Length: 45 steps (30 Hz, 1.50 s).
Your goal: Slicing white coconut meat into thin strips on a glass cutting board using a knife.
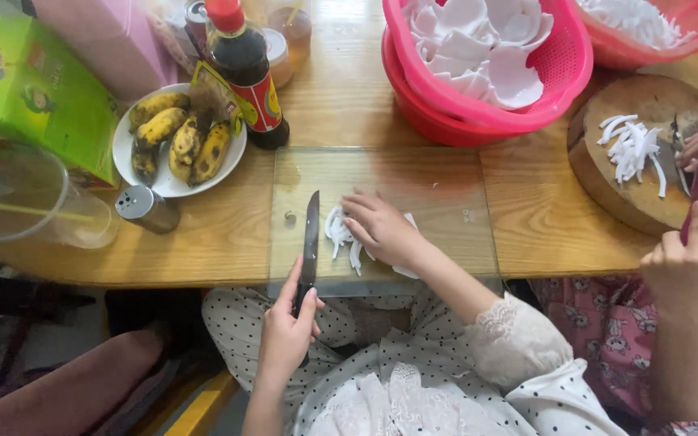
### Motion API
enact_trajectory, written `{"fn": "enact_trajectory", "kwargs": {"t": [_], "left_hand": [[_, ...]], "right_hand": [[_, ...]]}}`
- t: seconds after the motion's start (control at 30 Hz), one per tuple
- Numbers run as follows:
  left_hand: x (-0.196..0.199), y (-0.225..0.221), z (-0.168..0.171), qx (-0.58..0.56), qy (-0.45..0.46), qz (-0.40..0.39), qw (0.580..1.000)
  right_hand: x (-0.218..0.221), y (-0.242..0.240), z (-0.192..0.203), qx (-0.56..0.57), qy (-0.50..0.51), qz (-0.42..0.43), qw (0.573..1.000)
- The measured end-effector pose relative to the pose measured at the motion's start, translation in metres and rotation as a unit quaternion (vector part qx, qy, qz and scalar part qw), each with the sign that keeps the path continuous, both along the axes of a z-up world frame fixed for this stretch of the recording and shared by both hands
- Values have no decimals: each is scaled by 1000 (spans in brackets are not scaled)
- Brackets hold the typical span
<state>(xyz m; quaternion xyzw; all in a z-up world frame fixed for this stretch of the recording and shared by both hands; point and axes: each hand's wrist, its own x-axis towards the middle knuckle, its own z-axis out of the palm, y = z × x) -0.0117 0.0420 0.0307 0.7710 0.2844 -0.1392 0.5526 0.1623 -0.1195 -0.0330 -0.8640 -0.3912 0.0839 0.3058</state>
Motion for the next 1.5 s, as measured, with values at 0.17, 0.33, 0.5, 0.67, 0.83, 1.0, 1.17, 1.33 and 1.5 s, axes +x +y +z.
{"fn": "enact_trajectory", "kwargs": {"t": [0.17,0.33,0.5,0.67,0.83,1.0,1.17,1.33,1.5], "left_hand": [[0,-6,-8,-50,-21,42,998],[1,-14,-20,-74,-20,29,997],[5,-27,-31,-128,-105,39,986],[9,-40,-23,-133,-109,14,985],[13,-51,-25,-154,-123,5,980],[14,-55,-10,-72,-130,-13,989],[16,-65,-23,198,-172,-101,960],[18,-71,-17,314,-223,-111,916],[19,-70,-25,292,-254,-89,918]], "right_hand": [[-31,9,-11,153,108,-208,960],[-42,22,-16,234,199,-300,903],[-53,27,-7,365,193,-300,860],[-48,30,-28,416,201,-300,835],[-46,32,-30,454,212,-307,809],[-36,33,-44,537,240,-305,748],[-14,38,-66,625,385,-324,597],[3,41,-72,683,473,-271,486],[5,37,-74,680,512,-239,468]]}}
